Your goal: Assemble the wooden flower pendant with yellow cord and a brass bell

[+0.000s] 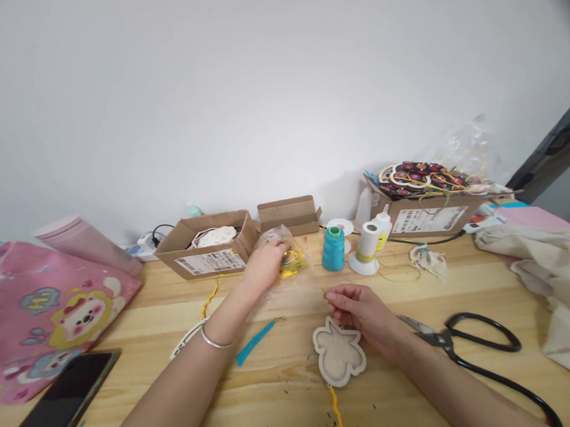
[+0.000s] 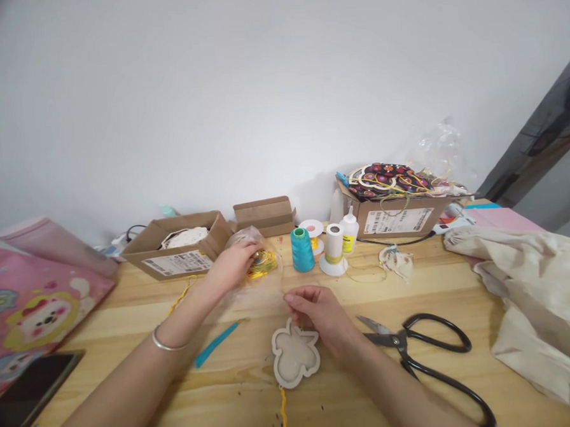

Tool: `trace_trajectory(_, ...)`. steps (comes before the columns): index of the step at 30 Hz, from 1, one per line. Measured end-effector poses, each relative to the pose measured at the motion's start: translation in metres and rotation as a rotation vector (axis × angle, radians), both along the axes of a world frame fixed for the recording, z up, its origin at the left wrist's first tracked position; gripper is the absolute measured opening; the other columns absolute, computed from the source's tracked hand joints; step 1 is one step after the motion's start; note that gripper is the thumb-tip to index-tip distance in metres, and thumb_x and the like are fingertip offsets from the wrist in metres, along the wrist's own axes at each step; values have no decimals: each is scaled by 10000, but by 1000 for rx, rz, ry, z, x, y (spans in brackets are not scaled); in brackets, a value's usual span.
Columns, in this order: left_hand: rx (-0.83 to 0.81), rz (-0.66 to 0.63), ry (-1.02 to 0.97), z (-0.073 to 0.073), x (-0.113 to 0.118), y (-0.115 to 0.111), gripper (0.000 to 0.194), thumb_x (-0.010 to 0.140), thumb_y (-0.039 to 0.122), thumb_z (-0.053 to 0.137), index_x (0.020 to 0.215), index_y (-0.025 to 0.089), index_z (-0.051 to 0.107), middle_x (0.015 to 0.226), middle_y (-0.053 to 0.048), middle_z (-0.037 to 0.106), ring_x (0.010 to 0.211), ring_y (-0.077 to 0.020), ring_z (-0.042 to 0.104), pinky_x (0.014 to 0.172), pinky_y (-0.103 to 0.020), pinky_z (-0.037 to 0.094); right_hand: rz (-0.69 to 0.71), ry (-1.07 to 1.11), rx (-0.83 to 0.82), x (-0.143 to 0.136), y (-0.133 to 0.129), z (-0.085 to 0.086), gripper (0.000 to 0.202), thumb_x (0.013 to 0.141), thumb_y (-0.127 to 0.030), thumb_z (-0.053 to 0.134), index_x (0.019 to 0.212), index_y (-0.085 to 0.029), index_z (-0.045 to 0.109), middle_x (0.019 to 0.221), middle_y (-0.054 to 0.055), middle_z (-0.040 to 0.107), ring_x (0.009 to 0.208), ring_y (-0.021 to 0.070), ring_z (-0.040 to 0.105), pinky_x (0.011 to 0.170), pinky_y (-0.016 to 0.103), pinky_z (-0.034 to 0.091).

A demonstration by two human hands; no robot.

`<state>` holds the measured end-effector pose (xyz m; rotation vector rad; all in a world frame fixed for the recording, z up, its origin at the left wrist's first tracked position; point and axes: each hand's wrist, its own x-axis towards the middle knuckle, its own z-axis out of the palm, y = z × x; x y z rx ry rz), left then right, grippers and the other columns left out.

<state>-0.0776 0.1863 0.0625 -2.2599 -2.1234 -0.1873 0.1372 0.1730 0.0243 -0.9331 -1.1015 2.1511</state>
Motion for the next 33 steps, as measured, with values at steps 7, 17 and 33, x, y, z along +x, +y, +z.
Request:
trace_trajectory(7, -20, 155, 8, 4, -10, -6, 331, 800, 91, 365, 1033, 141, 596, 1001, -127, 633, 954, -239, 567, 841, -357, 415, -4, -12, -7, -1, 0, 0, 229, 597, -329, 722, 681, -144, 617, 564, -36, 572, 459, 42, 485, 507, 194, 403)
trace_trajectory(17, -169, -16, -185, 7, 1, -1, 375, 785, 182, 456, 1152, 198, 530, 1102, -39, 621, 963, -157, 583, 832, -238, 445, 3, 12, -12, 0, 2, -3, 238, 580, -324, 736, 671, -141, 614, 565, -35, 568, 451, 43, 487, 497, 189, 413)
trace_trajectory(33, -154, -47, -40, 11, -13, -12, 519, 664, 225, 598, 1163, 180, 467, 1144, -114, 539, 1043, -242, 521, 877, -328, 414, -3, -6, 2, 0, -1, -3, 246, 576, -318, 742, 677, -128, 622, 561, -22, 574, 450, 45, 487, 490, 181, 422)
